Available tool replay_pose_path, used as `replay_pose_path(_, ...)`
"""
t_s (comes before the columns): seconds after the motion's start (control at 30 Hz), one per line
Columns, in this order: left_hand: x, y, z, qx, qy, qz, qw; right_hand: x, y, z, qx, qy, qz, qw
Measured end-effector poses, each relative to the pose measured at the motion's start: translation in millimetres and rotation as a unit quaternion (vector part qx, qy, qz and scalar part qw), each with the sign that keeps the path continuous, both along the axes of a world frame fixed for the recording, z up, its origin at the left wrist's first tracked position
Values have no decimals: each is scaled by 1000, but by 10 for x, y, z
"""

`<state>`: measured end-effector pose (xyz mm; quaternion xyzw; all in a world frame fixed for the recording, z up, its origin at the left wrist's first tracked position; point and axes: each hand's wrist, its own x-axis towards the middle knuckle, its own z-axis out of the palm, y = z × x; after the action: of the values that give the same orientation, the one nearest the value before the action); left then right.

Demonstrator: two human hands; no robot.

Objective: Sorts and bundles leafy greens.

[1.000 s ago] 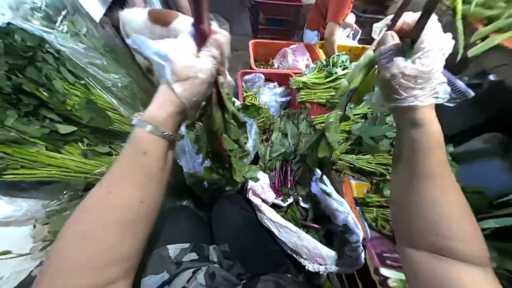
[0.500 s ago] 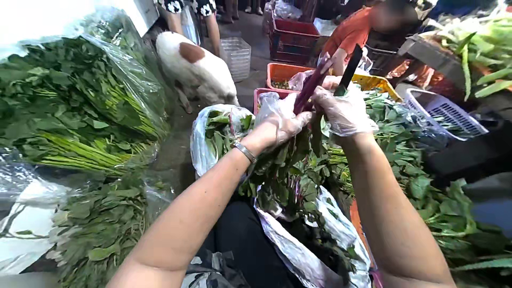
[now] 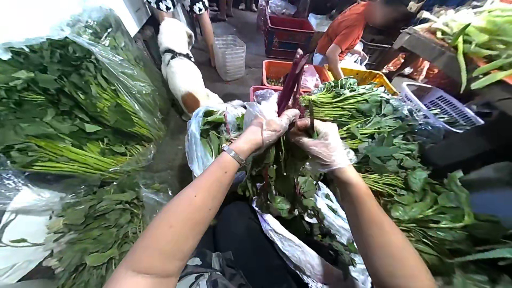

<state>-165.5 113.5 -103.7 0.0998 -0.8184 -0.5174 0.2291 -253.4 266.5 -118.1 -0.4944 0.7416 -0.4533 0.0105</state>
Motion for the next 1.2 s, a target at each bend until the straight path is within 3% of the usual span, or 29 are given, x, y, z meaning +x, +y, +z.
replay_pose_path(0.13,77,32,-6,-75,-31,-50,995,-90,165,39,10,219,-101,970)
replay_pose_path(0.2,138,37,3,-61,-50,-91,993,-322,302,64,-18,232,-171,957)
replay_pose_path(0.3,250,-16,8,15,-44,-131,990,-479,473,67,-73,70,-190,977)
replay_pose_path(0.43,207,-7,-72,116,-17,-201,973,-244,274,45,-176,-153,-5,973)
replay_pose_path(0.53,207,75,-50,115,-21,-208,971,-83,107,75,-155,-212,61,963)
replay_pose_path(0.6,226,74,-38,106,-21,-202,974,-103,88,81,-140,-189,92,967)
replay_pose_path(0.63,235,65,-47,99,-23,-198,975,-133,107,100,-125,-125,78,981)
replay_pose_path(0.7,279,49,-39,75,-45,-194,977,-243,211,193,-79,99,-37,991)
replay_pose_path(0.77,408,34,1,43,-58,-186,980,-407,390,323,-61,239,-182,952)
replay_pose_path(0.83,537,-61,57,44,-13,-170,984,-534,643,388,-30,208,-272,939)
replay_pose_path(0.87,601,-136,102,50,30,-158,986,-558,783,349,-2,166,-251,954)
replay_pose_path(0.93,733,-311,219,55,109,-152,981,-471,1042,104,125,81,-108,983)
replay_pose_path(0.97,801,-411,296,55,129,-157,978,-364,1112,-56,240,27,-37,970)
replay_pose_path(1.03,940,-699,396,51,154,-163,973,-172,1075,-425,480,-68,60,872)
replay_pose_path(1.07,991,-883,410,41,163,-157,973,-134,1057,-653,517,-78,79,849)
replay_pose_path(1.1,1043,-1092,389,23,166,-151,974,-110,1042,-824,517,-61,58,852)
replay_pose_path(1.2,1137,-1571,301,-31,156,-146,976,-120,852,-1104,414,42,-29,909)
